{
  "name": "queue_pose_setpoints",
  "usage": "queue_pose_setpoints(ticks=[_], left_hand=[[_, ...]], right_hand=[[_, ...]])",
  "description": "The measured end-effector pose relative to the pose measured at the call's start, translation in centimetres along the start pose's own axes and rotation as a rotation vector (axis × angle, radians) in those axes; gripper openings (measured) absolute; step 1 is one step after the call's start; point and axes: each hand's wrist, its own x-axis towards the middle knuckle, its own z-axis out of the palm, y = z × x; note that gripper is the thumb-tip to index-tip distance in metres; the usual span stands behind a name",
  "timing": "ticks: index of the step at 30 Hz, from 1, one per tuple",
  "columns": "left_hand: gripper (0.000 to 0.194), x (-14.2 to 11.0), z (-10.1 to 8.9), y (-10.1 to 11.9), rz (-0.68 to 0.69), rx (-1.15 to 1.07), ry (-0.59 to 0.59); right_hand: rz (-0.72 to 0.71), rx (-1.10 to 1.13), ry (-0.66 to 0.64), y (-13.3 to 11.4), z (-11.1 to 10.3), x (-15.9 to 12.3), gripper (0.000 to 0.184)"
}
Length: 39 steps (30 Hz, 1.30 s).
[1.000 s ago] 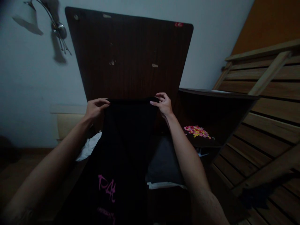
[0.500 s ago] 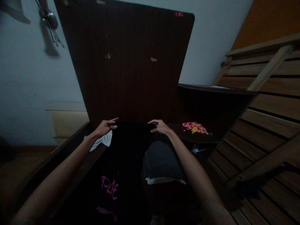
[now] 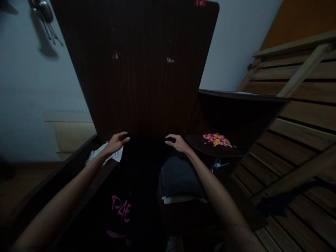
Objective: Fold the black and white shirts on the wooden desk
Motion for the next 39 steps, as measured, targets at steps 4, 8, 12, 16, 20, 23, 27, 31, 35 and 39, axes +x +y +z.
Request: queue_pose_setpoints(ticks=[4, 8, 12, 16, 20, 23, 27, 31, 35, 39], left_hand=[[0.026, -0.3, 0.3, 1.2, 0.006, 0.0, -0.014], [0.024, -0.6, 1.2, 2.7, 0.026, 0.013, -0.029], [0.027, -0.9, 2.1, 4.6, 0.048, 0.015, -0.088], [0.032, -1.3, 2.6, 6.0, 0.09, 0.045, -0.134], [0.031, -1.5, 2.4, 6.1, 0.09, 0.053, -0.114], [0.031, -2.0, 2.7, 5.6, 0.107, -0.003, -0.004], [0.029, -3.2, 3.8, 4.8, 0.143, -0.005, 0.18], [0.031, -4.1, 5.0, 4.5, 0.13, -0.044, 0.304], [0.033, -4.4, 5.5, 4.5, 0.054, -0.078, 0.406], [0.03, -4.4, 5.4, 4.8, 0.051, -0.042, 0.395]], right_hand=[[-0.019, -0.083, 0.091, 0.4, -0.1, 0.3, 0.03], [-0.032, -0.359, 0.002, -1.7, 1.0, 0.8, 0.047], [-0.194, -0.436, -0.017, -5.1, 4.0, 1.7, 0.055], [-0.274, -0.325, -0.012, -7.0, 6.6, 2.9, 0.041], [-0.244, -0.248, -0.018, -7.3, 7.3, 3.4, 0.018], [-0.218, -0.27, 0.0, -7.5, 7.4, 3.3, 0.011], [-0.183, -0.306, 0.025, -8.1, 7.6, 3.0, 0.008], [-0.159, -0.324, 0.034, -8.5, 7.7, 2.9, 0.009], [-0.151, -0.34, 0.034, -8.7, 7.7, 2.8, 0.01], [-0.152, -0.348, 0.039, -8.8, 7.6, 2.9, 0.011]])
